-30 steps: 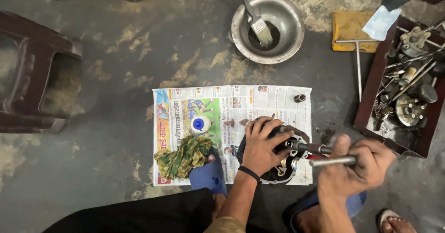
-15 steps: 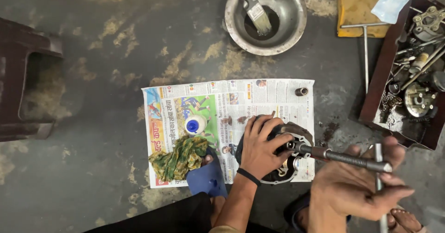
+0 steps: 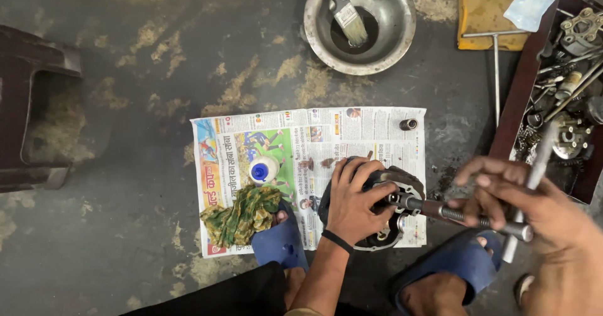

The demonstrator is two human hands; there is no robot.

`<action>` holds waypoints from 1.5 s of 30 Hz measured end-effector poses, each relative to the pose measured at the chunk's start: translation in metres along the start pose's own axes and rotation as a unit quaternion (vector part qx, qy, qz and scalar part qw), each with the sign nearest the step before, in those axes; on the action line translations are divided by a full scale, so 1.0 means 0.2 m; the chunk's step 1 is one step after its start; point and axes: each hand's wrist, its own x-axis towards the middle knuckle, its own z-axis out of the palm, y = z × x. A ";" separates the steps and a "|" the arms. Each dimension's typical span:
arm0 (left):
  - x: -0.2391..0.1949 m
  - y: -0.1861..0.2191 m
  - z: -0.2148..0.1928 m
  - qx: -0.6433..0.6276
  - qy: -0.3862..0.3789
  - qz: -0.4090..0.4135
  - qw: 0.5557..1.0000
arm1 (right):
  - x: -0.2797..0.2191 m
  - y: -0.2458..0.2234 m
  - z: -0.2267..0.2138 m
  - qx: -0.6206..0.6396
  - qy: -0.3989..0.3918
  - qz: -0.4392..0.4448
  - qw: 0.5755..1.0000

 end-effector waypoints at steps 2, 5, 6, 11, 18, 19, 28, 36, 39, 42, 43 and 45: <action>0.01 0.01 -0.01 0.002 -0.005 -0.003 1.000 | -0.02 -0.06 0.05 -0.153 0.097 0.061 0.982; 0.00 0.01 0.00 0.005 -0.007 -0.012 1.000 | -0.03 -0.10 0.08 -0.294 0.180 0.120 0.931; 0.01 0.01 0.00 0.007 -0.006 -0.015 1.000 | -0.03 -0.11 0.09 -0.285 0.173 0.118 0.935; 0.02 0.00 -0.01 -0.008 -0.002 -0.003 1.000 | 0.02 -0.12 0.12 -0.248 0.127 0.101 0.955; 0.01 0.00 -0.01 -0.004 0.001 0.002 1.000 | 0.01 -0.16 0.12 -0.185 0.070 0.072 0.978; 0.01 0.00 -0.01 -0.005 0.002 0.003 1.000 | 0.01 -0.16 0.12 -0.186 0.070 0.072 0.977; 0.01 0.01 -0.01 0.001 -0.005 -0.005 1.000 | -0.11 -0.04 0.06 -0.019 0.061 -0.066 0.996; 0.03 0.03 -0.06 -0.017 -0.023 -0.036 0.999 | -0.02 0.33 0.53 0.302 0.105 -0.330 0.888; 0.03 0.00 -0.06 -0.031 -0.027 -0.060 0.997 | -0.02 0.33 0.44 0.407 0.125 -0.422 0.800; 0.08 0.05 -0.15 -0.031 -0.030 -0.208 0.977 | 0.03 0.19 0.21 0.277 -0.009 -0.297 0.914; 0.05 0.01 -0.14 -0.031 -0.033 -0.207 0.977 | 0.03 0.16 0.15 0.277 -0.007 -0.298 0.913; 0.02 -0.08 -0.11 -0.109 -0.084 -0.279 0.950 | 0.03 0.06 -0.01 0.060 -0.169 -0.075 0.981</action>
